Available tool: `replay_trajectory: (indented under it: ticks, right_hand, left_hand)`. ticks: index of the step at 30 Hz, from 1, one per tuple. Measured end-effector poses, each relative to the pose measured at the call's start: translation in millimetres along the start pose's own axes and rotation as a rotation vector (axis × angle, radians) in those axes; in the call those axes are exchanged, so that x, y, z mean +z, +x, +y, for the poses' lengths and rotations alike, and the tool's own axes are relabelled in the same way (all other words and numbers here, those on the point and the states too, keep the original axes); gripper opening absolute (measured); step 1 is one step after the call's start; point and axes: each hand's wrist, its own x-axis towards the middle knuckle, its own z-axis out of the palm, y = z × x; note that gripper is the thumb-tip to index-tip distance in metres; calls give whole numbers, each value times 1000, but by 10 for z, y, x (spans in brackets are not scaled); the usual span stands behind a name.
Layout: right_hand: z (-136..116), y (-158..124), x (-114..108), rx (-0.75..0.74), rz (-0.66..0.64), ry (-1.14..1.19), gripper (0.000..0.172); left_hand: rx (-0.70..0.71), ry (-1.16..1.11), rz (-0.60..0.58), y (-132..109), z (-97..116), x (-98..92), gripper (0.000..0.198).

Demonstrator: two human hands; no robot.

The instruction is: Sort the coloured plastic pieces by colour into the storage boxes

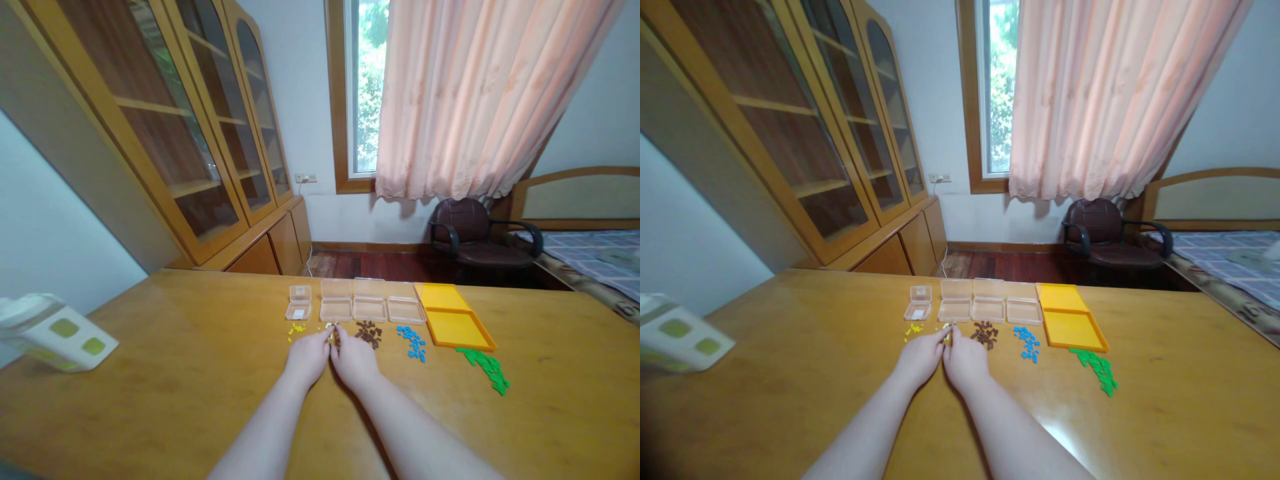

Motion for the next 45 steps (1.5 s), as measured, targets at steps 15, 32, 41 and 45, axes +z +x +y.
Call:
replay_trajectory:
  ticks: [15, 32, 41, 45]
  right_hand:
    - [-37, -29, -105, 35, -55, -7, 48]
    - [-40, -42, -112, 49, -47, 0, 48]
    - [-26, -37, -83, 51, -50, -4, 50]
    - [-9, -33, -79, 38, -29, 3, 49]
  left_hand:
    - [-125, -119, -6, -24, -151, -27, 43]
    - [-320, -10, 25, -150, -178, -61, 51]
    - [-363, -6, -86, -135, -202, -2, 53]
    - [-284, 82, 40, -225, -163, -77, 44]
